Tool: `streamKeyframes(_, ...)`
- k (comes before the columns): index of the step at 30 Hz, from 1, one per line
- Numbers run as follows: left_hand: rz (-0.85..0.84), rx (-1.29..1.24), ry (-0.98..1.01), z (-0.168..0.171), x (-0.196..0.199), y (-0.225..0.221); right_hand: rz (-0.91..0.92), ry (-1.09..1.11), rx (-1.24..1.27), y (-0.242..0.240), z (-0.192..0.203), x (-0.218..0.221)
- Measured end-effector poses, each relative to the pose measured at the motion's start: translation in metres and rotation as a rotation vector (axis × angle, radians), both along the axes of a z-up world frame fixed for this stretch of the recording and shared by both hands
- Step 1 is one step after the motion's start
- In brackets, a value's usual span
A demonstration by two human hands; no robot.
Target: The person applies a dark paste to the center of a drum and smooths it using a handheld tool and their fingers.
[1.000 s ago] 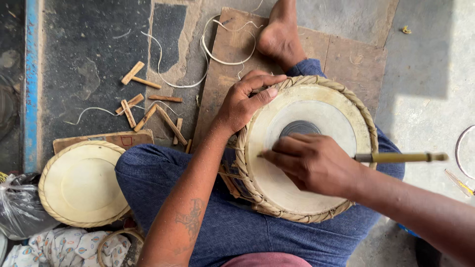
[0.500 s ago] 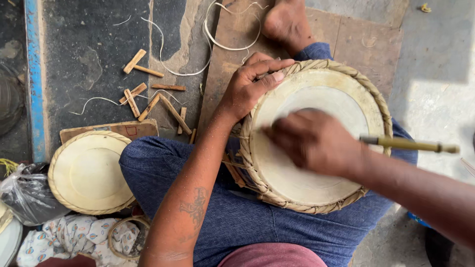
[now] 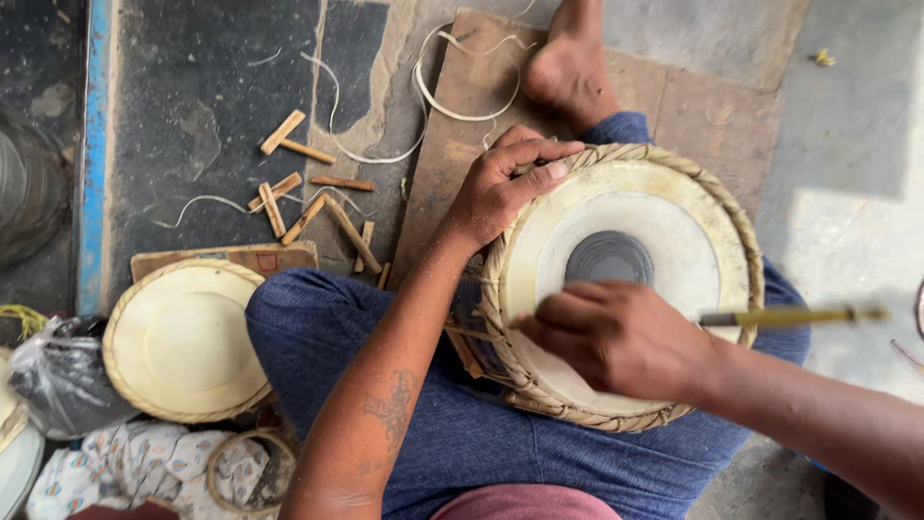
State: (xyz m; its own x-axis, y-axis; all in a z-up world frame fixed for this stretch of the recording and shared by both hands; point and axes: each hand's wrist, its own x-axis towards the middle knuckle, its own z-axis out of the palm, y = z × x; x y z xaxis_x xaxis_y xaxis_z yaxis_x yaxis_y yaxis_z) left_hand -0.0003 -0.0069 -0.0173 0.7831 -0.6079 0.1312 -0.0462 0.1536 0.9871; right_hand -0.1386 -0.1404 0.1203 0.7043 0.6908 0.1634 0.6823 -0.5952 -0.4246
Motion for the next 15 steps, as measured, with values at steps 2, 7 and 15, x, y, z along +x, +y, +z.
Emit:
streamKeyframes(2, -0.037, -0.017, 0.034, -0.001, 0.007, -0.001, -0.032, -0.046, -0.061, -0.017, -0.008, 0.026)
streamKeyframes(7, 0.024, -0.031, 0.009, -0.002, -0.003, 0.015, 0.081, -0.112, -0.115, -0.002, -0.008, -0.022)
streamKeyframes(15, 0.277, 0.286, -0.022, 0.016, -0.024, 0.035, -0.284, 0.041, 0.101, -0.03, 0.01, -0.018)
